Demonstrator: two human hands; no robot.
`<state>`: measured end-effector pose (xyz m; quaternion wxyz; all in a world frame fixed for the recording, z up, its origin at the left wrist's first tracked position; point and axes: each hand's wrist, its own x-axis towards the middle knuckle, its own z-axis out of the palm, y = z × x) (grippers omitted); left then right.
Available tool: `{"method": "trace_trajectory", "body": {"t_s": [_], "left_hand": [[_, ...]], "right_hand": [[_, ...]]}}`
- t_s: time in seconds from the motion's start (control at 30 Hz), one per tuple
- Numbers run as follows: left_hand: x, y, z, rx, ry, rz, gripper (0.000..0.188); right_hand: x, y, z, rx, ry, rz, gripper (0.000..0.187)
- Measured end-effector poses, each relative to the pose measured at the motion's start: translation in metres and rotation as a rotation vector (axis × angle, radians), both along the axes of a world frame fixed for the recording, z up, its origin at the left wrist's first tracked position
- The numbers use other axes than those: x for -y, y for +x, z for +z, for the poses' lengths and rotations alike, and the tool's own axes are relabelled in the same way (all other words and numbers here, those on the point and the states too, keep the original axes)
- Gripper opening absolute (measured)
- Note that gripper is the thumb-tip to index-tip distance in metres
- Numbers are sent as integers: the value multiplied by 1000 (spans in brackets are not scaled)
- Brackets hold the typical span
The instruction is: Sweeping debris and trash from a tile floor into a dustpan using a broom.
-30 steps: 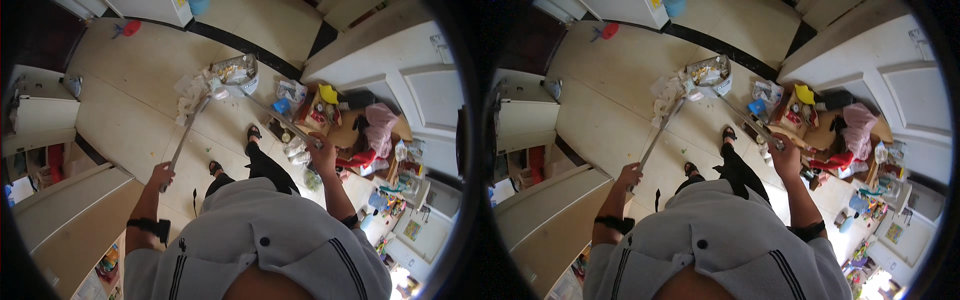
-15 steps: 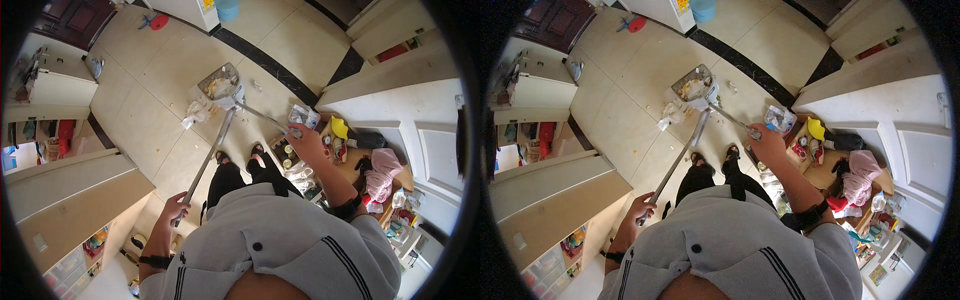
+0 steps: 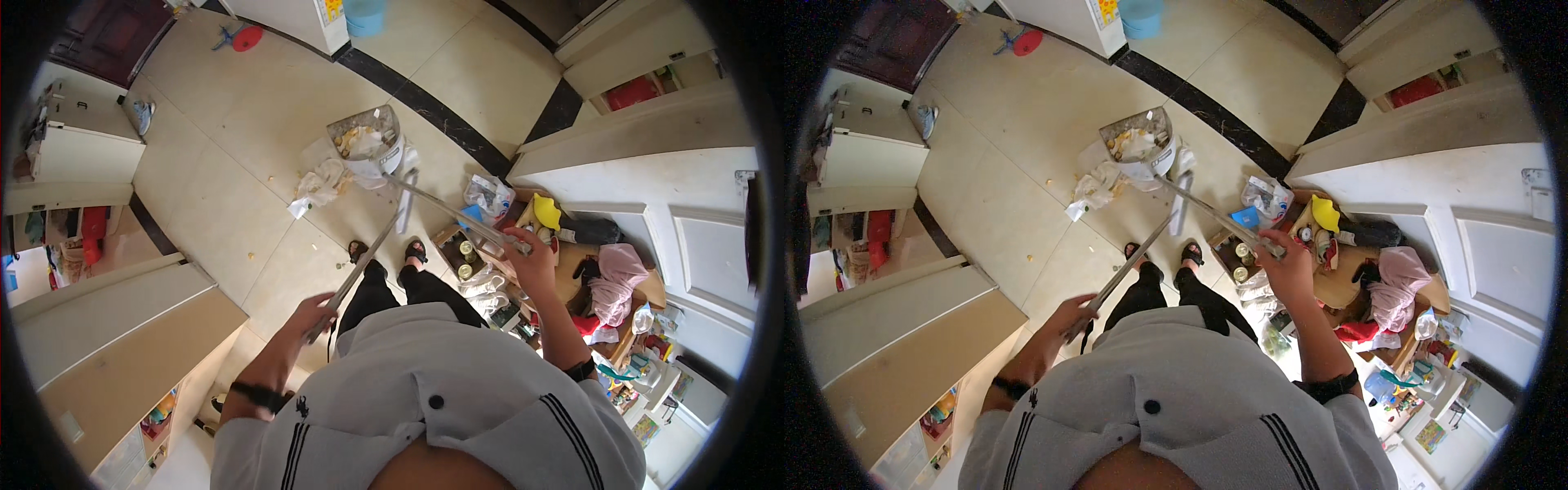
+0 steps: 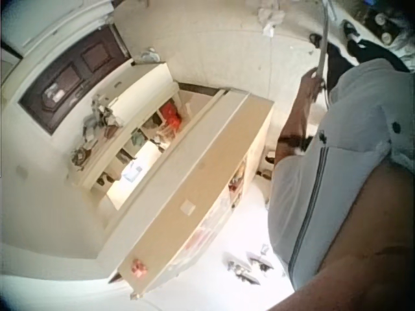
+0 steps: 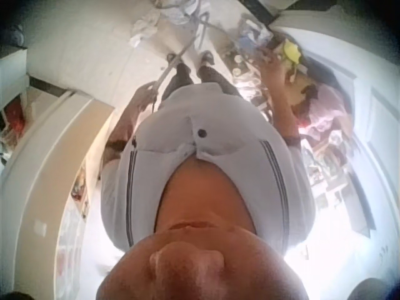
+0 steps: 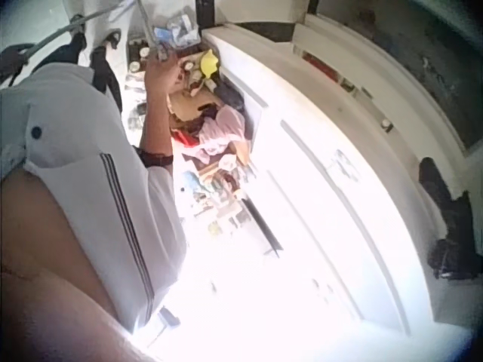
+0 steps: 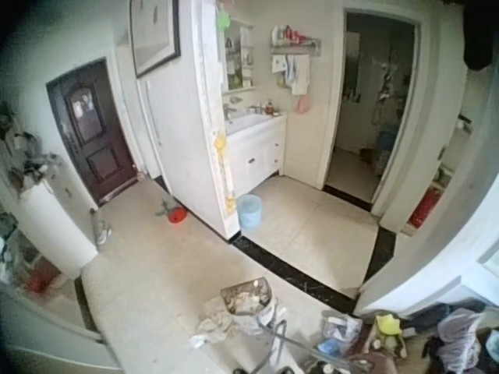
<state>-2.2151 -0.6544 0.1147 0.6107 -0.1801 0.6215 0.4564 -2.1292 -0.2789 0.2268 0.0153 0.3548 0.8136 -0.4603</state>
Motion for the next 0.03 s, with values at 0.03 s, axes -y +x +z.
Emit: {"method": "trace_trajectory", "body": {"t_s": [0.03], "left_hand": [[-9,-6,-30,-25,8,-79,55]], "right_hand": [[4,-4,7,-7,37,-4,24]]}}
